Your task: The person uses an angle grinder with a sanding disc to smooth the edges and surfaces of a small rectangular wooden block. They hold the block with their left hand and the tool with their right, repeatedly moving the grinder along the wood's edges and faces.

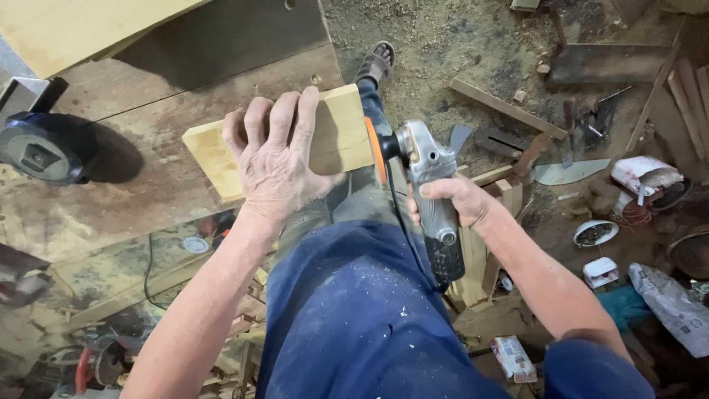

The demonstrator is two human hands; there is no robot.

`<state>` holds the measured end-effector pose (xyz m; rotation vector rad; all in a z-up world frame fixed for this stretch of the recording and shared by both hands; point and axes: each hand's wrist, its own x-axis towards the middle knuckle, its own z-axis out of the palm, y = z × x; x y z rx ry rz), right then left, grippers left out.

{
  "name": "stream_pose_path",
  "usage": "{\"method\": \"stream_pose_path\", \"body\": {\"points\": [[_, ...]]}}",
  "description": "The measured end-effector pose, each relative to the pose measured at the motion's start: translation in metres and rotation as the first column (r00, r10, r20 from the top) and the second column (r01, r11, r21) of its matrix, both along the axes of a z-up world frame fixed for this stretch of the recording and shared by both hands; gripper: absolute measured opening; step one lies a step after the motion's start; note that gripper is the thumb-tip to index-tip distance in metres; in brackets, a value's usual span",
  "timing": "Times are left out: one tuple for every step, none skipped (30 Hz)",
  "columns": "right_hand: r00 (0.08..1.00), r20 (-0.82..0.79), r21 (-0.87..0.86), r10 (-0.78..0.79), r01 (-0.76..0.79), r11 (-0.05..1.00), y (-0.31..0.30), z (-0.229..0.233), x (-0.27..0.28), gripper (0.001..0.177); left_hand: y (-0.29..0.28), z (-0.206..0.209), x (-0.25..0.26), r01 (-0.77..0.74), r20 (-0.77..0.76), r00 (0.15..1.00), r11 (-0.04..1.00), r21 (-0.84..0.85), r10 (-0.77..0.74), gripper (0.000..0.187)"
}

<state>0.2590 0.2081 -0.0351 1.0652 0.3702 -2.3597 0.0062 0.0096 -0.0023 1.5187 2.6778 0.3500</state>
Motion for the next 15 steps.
{"method": "stream_pose_path", "body": {"points": [[1.0,0.001,0.001,-0.001,0.001,1.0,0.003,0.003,-0.004,0.027,0.001,-0.001,-0.001,0.001,0.001,1.0,1.0,0.001,-0.001,0.101],[0.999,-0.001,0.038,0.043,-0.043,0.998,0.004,0.006,-0.007,0.028,0.0,-0.001,-0.001,0.008,0.007,1.0,1.0,-0.002,-0.008,0.103],[0.996,-0.001,0.074,0.087,-0.086,0.994,0.005,0.01,-0.01,0.03,-0.001,-0.001,-0.001,0.016,0.013,1.0,1.0,-0.005,-0.016,0.105],[0.997,0.0,0.077,0.083,-0.082,0.994,0.003,0.005,-0.007,0.03,0.0,-0.001,0.0,0.02,0.013,1.0,1.0,-0.002,-0.02,0.105],[0.998,0.034,0.071,0.05,-0.052,0.996,0.001,0.001,-0.004,0.026,0.0,0.0,0.001,0.015,0.02,1.0,1.0,0.019,-0.015,0.1],[0.998,0.065,0.065,0.023,-0.027,0.998,0.001,-0.003,-0.003,0.022,0.001,0.002,0.001,0.003,0.024,1.0,0.999,0.038,-0.004,0.095],[0.998,0.063,0.066,0.025,-0.03,0.997,0.002,-0.004,-0.001,0.022,0.003,0.002,0.001,0.001,0.023,1.0,0.999,0.039,-0.002,0.095],[0.996,0.089,0.049,0.026,-0.03,0.998,0.002,-0.006,0.001,0.021,0.003,0.003,0.001,-0.006,0.017,1.0,1.0,0.026,0.005,0.092],[0.993,0.115,0.032,0.026,-0.03,0.999,0.001,-0.008,0.002,0.02,0.003,0.003,0.0,-0.013,0.011,1.0,1.0,0.012,0.013,0.09],[0.993,0.118,0.028,0.03,-0.034,0.999,0.0,-0.007,0.002,0.02,0.002,0.003,0.0,-0.017,0.014,1.0,1.0,0.009,0.017,0.09],[0.996,0.091,0.012,0.01,-0.011,1.0,-0.001,-0.006,0.001,0.021,0.002,0.003,0.0,-0.016,0.013,1.0,1.0,0.015,0.015,0.091],[0.998,0.064,-0.002,-0.015,0.015,1.0,-0.001,-0.005,0.001,0.022,0.003,0.002,-0.001,-0.011,0.012,1.0,1.0,0.024,0.011,0.092],[0.998,0.067,-0.003,-0.015,0.015,1.0,0.001,-0.005,-0.001,0.022,0.003,0.002,-0.001,-0.011,0.016,1.0,1.0,0.024,0.011,0.092],[0.999,0.045,0.035,0.026,-0.027,0.999,0.003,-0.005,-0.003,0.026,0.003,0.003,-0.001,-0.008,0.025,1.0,1.0,0.009,0.007,0.097],[0.997,0.024,0.074,0.067,-0.068,0.995,0.004,-0.005,-0.005,0.03,0.003,0.005,-0.001,-0.004,0.034,0.999,1.0,-0.006,0.004,0.101]]}}
